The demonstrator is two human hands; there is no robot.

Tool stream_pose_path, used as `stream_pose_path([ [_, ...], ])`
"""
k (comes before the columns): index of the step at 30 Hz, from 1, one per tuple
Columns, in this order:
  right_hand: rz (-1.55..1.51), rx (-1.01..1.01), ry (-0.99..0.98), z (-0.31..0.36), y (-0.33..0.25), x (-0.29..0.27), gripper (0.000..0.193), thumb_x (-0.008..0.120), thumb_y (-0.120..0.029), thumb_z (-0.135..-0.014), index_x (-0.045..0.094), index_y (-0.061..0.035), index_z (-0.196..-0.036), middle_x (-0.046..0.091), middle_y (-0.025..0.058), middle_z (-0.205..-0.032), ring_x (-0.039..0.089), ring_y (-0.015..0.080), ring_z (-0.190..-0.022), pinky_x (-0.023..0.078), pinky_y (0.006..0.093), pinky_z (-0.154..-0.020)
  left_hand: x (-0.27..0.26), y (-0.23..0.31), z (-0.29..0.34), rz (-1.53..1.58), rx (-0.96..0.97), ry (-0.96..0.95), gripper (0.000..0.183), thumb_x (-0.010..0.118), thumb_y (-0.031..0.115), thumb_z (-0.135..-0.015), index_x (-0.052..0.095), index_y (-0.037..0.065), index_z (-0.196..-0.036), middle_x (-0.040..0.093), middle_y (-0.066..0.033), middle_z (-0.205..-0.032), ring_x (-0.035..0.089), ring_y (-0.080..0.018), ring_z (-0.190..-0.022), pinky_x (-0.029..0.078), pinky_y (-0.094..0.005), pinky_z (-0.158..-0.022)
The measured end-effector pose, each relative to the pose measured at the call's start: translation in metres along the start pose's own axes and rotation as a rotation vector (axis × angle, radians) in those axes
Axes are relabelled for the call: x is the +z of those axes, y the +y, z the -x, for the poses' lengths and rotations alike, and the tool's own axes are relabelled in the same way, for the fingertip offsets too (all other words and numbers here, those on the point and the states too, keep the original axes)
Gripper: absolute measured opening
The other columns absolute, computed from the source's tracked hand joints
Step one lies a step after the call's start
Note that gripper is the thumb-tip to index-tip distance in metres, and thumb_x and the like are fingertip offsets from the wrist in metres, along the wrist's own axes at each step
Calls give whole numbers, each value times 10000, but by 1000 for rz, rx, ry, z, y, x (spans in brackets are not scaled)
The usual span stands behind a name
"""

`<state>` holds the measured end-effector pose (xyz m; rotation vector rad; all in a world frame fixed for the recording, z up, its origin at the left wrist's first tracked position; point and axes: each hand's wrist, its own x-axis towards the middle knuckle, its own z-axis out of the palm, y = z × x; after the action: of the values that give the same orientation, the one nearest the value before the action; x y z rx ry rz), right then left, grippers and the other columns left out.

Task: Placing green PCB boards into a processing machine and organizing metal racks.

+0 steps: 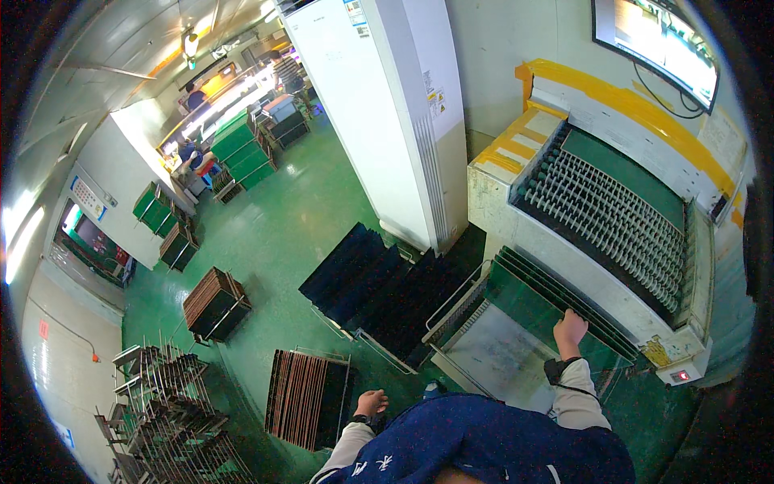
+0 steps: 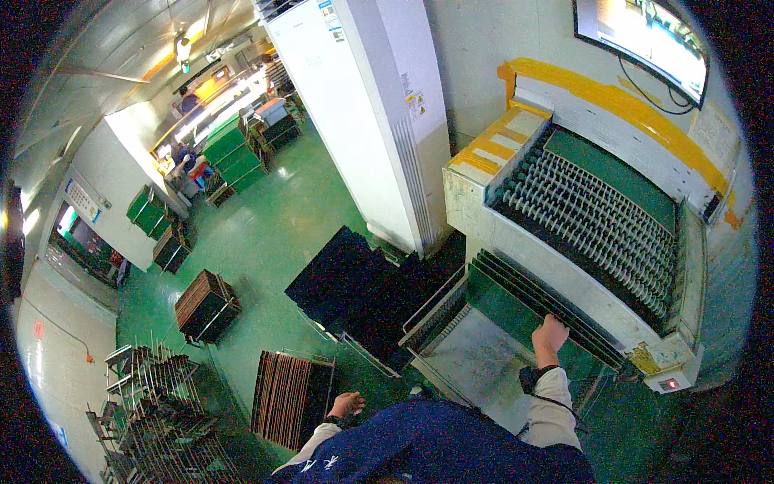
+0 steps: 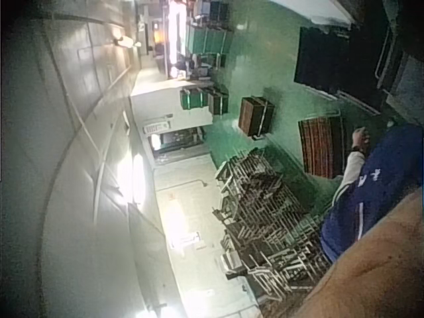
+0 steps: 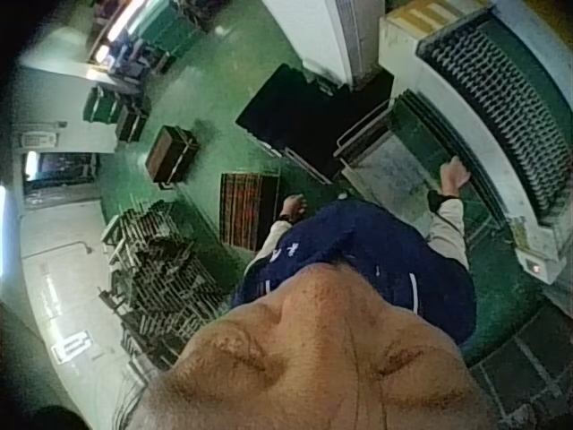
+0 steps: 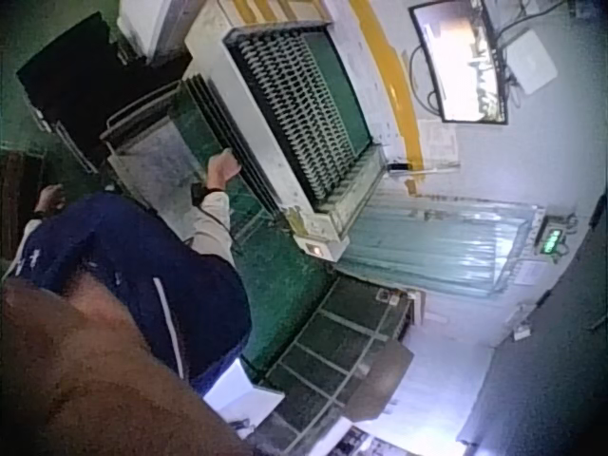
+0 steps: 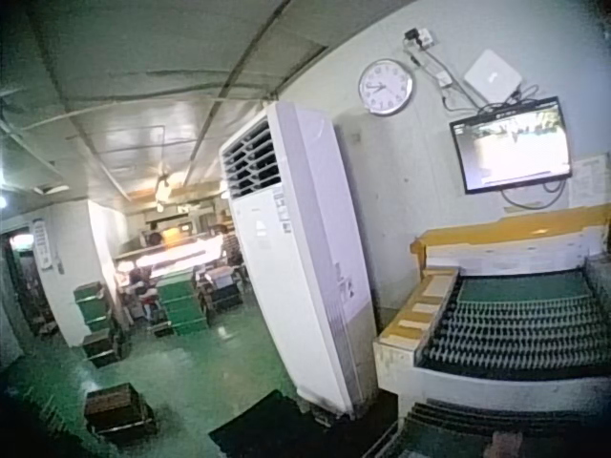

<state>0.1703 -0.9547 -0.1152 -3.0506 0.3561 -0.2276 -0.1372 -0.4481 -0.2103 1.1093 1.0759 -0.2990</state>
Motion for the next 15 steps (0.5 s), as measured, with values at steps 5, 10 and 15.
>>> stream_pose_path([
  [5, -10, -6, -4, 0, 0, 0, 180, 677, -180, -694, 587, -92, -823, 647, 113, -761, 633, 294, -766, 440, 438, -729, 3, 4, 4, -25, -15, 22, 189, 578, 211, -873, 533, 56, -972, 627, -75, -805, 606, -185, -599, 483, -292, -478],
  [10, -14, -1, -12, 0, -2, -3, 176, 678, -184, -700, 582, -94, -817, 649, 111, -766, 633, 296, -770, 440, 440, -737, 2, 1, 2, 5, -2, 16, 213, 583, 200, -869, 532, 33, -991, 624, -91, -804, 604, -189, -594, 476, -291, -464],
  [15, -12, 4, -22, -1, 0, -1, 179, 679, -186, -702, 582, -93, -821, 648, 109, -766, 631, 299, -776, 437, 441, -745, 3, 2, 2, 26, 13, 15, 249, 592, 190, -862, 530, 5, -1016, 618, -111, -809, 605, -199, -595, 470, -291, -452],
])
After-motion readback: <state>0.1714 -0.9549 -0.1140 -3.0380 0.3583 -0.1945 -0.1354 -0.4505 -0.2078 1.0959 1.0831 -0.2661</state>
